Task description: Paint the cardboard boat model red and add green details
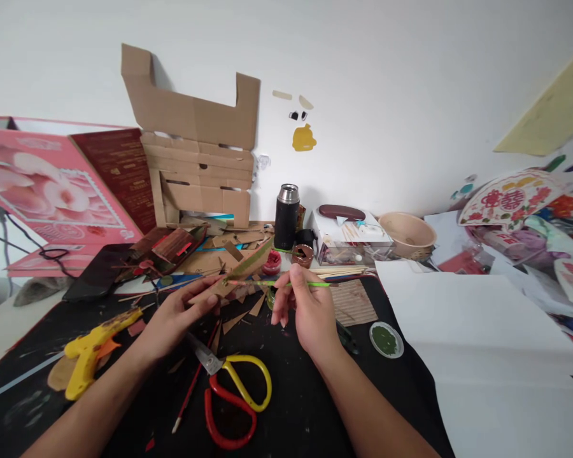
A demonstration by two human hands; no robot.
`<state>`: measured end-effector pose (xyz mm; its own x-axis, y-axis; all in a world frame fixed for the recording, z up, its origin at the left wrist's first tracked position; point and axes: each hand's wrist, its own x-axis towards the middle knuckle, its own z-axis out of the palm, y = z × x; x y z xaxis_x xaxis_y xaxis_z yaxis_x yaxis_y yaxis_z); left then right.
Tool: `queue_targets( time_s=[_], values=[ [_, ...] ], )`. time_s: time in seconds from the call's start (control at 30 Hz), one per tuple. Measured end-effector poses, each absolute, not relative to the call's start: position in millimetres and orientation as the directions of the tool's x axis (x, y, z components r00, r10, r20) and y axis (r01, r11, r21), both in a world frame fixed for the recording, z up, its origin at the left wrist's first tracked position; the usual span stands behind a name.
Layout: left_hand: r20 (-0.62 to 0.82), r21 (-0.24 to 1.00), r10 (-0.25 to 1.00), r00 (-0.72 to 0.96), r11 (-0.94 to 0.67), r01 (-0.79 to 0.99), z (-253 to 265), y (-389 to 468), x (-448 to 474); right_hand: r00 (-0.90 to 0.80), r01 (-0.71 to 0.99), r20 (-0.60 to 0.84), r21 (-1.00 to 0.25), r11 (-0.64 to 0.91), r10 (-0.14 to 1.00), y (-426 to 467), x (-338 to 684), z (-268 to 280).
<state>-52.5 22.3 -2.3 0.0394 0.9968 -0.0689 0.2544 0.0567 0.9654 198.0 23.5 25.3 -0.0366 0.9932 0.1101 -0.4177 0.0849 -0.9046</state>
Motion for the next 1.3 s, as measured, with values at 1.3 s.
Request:
queue_targets(
  time_s=[1.3],
  values=[
    [-0.1,0.975,0.994,0.049,0.088,0.206,-2.9,21.0,-48.4,-0.027,-0.511,0.095,-0.857,0.068,0.995,27.5,195.7,17.9]
  ],
)
